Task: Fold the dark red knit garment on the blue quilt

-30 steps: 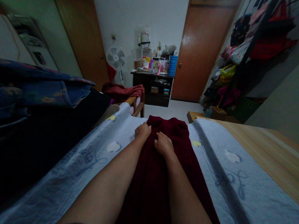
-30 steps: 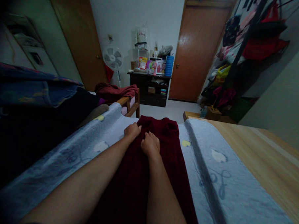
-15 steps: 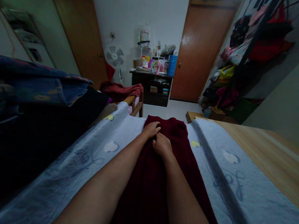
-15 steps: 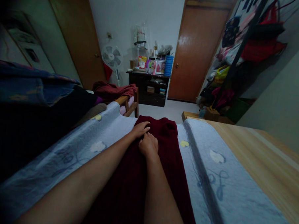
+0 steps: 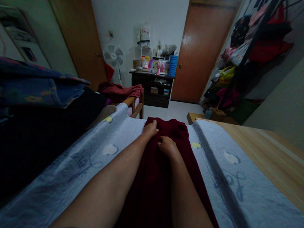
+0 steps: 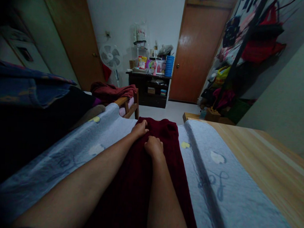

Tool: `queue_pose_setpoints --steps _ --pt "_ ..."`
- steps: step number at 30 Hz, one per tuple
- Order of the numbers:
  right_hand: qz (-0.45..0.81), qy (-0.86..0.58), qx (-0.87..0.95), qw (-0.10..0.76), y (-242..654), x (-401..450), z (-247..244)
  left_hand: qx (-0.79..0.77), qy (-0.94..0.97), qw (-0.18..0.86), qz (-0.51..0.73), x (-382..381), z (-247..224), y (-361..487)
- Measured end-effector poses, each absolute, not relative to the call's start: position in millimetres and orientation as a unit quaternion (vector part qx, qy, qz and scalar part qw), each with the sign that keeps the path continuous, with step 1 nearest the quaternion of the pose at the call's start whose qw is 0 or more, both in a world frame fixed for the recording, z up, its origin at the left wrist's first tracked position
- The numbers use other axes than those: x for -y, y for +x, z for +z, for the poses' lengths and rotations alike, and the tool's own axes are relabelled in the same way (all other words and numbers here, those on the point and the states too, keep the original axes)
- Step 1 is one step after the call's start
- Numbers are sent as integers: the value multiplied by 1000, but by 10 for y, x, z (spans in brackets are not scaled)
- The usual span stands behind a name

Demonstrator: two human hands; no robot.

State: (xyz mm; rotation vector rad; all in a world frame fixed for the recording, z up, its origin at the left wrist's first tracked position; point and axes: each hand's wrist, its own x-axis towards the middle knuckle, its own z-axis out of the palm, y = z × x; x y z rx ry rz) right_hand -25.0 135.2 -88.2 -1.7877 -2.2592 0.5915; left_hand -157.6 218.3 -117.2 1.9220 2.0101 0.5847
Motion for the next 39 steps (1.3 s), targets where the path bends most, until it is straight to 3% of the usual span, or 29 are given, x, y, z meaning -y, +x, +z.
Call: queue_pose_setpoints --steps 4,8,11,14,23,39 --pt "262 -585 747 175 -214 -1419 -967 -728 645 158 172 -2046 -998 -1478" --pt "314 -578 685 312 -113 -1500 -954 -714 660 146 182 -1718 -828 -1310" --pt "286 -616 585 443 -1 -1525 -878 -679 693 148 193 -1392 -812 -1172" --pt "237 -655 513 503 106 -1520 -805 -666 703 166 187 -1111 -921 -1046" --pt "199 -702 549 407 255 -1653 -968 -667 705 114 214 -874 -1285 -936" --pt "139 -722 615 284 184 -1987 -1079 -664 710 102 214 -790 -1264 -953"
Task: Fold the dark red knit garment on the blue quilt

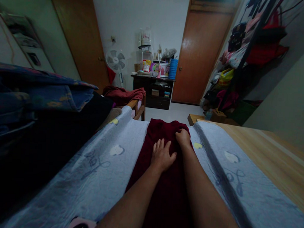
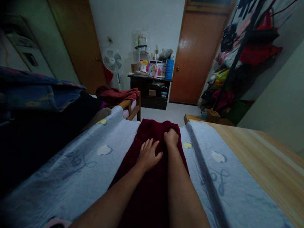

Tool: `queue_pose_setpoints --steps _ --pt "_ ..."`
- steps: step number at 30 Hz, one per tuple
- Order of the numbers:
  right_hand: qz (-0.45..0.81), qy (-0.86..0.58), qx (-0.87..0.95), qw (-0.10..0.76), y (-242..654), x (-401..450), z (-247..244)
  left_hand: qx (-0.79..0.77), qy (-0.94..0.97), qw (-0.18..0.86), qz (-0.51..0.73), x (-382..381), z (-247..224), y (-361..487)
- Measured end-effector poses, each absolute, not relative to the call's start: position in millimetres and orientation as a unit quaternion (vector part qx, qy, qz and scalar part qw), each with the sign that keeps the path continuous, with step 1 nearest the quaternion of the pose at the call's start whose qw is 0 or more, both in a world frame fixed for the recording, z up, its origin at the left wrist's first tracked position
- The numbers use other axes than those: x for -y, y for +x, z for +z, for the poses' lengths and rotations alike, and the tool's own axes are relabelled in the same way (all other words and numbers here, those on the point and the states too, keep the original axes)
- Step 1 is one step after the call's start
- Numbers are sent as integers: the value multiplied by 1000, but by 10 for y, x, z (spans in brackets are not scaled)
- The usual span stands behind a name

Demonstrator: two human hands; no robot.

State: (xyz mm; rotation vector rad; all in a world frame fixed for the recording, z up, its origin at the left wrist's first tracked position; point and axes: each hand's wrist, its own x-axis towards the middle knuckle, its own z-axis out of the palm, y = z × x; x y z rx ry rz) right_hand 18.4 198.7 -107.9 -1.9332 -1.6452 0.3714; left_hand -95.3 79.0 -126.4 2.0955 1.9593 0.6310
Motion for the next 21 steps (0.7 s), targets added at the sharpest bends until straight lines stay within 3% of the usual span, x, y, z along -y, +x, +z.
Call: queue_pose_setpoints --steps 9,21 --pt "153 -692 645 286 309 -2441 -1190 -659 720 65 207 -767 -1262 -941" --pt "86 -694 634 331 225 -2215 -1324 -595 776 50 203 -702 -1201 -910"
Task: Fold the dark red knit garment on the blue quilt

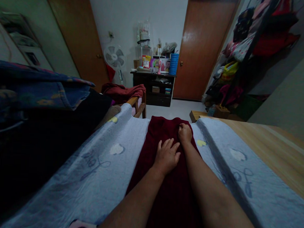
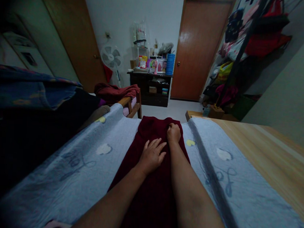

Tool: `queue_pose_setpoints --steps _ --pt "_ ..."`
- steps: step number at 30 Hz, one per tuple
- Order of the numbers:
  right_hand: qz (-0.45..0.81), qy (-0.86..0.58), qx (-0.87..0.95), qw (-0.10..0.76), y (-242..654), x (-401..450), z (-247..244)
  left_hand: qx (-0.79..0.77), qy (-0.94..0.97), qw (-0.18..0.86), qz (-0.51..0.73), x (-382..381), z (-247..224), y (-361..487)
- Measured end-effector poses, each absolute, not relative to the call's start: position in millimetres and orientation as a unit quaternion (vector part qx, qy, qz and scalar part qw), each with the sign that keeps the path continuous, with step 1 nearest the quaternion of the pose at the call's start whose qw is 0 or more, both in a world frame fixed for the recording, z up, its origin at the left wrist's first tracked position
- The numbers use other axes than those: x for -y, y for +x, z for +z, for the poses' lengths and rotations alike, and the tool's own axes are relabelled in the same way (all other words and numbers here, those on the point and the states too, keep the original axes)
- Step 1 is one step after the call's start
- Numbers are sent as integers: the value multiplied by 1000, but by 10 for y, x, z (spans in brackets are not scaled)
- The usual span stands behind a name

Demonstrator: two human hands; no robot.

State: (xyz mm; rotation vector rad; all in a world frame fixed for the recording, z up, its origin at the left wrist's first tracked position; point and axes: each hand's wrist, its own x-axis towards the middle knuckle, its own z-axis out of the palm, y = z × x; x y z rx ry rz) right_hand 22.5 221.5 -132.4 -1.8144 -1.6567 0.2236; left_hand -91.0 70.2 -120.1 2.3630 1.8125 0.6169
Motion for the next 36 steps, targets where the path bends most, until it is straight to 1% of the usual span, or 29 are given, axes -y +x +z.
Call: queue_pose_setpoints --steps 4,9,14,16,18,21,26,36 --pt "55 -708 630 314 197 -2174 -1306 -596 777 58 194 -682 -1208 -914" --pt "73 -720 641 256 211 -2193 -1273 -598 780 67 173 -678 -1219 -919" --pt "79 -719 654 223 292 -2159 -1055 -608 774 60 164 -700 -1221 -913" --pt "56 -714 665 210 298 -2079 -961 -616 769 61 156 -709 -1218 -908" --pt "37 -681 708 184 270 -1967 -925 -626 762 65 152 -714 -1215 -906" --pt "52 -609 781 132 199 -1800 -1013 -638 751 69 154 -712 -1216 -908" --pt "62 -602 792 76 180 -1750 -1273 -654 738 69 151 -704 -1223 -911" --pt "57 -596 796 89 200 -2017 -1376 -662 730 94 143 -697 -1195 -900"
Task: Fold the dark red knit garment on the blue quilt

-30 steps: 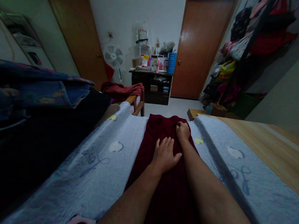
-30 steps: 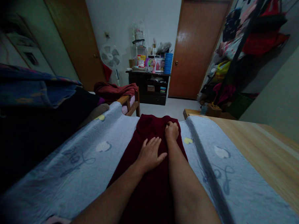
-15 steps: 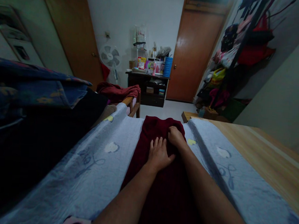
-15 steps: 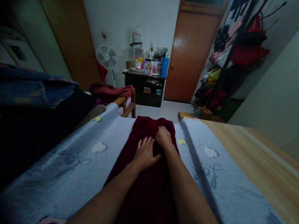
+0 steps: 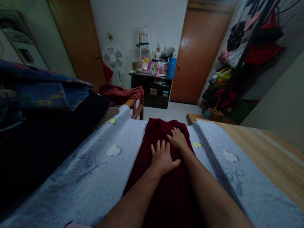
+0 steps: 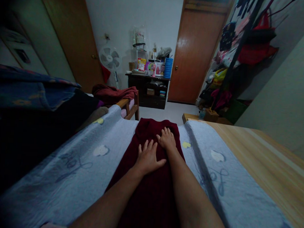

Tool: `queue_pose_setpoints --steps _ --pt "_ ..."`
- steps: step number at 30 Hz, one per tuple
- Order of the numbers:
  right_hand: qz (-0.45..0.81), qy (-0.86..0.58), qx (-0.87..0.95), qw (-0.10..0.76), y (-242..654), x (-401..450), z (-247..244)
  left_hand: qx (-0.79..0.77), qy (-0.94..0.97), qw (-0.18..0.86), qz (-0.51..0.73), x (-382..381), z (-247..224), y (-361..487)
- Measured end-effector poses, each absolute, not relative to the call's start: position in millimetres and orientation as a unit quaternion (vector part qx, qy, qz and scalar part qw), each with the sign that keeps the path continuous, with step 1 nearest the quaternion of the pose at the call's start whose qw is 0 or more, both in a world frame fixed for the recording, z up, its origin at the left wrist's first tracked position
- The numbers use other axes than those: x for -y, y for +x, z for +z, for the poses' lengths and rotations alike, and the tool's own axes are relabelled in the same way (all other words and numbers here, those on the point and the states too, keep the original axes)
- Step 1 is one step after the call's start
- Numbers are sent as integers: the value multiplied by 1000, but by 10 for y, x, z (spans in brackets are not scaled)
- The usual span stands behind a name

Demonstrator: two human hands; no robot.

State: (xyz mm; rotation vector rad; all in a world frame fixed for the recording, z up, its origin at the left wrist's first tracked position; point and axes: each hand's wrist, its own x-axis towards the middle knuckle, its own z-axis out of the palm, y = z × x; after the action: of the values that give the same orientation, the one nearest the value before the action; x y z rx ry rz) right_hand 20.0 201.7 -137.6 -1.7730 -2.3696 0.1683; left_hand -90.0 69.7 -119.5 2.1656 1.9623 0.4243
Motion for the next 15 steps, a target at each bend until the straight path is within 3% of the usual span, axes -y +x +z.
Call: queue_pose_setpoints --steps 9,15 --pt "117 -576 799 127 210 -2090 -1156 -694 700 93 142 -724 -1248 -890" --pt "133 -435 859 237 -123 -1992 -1004 -718 675 87 145 -718 -1233 -902"
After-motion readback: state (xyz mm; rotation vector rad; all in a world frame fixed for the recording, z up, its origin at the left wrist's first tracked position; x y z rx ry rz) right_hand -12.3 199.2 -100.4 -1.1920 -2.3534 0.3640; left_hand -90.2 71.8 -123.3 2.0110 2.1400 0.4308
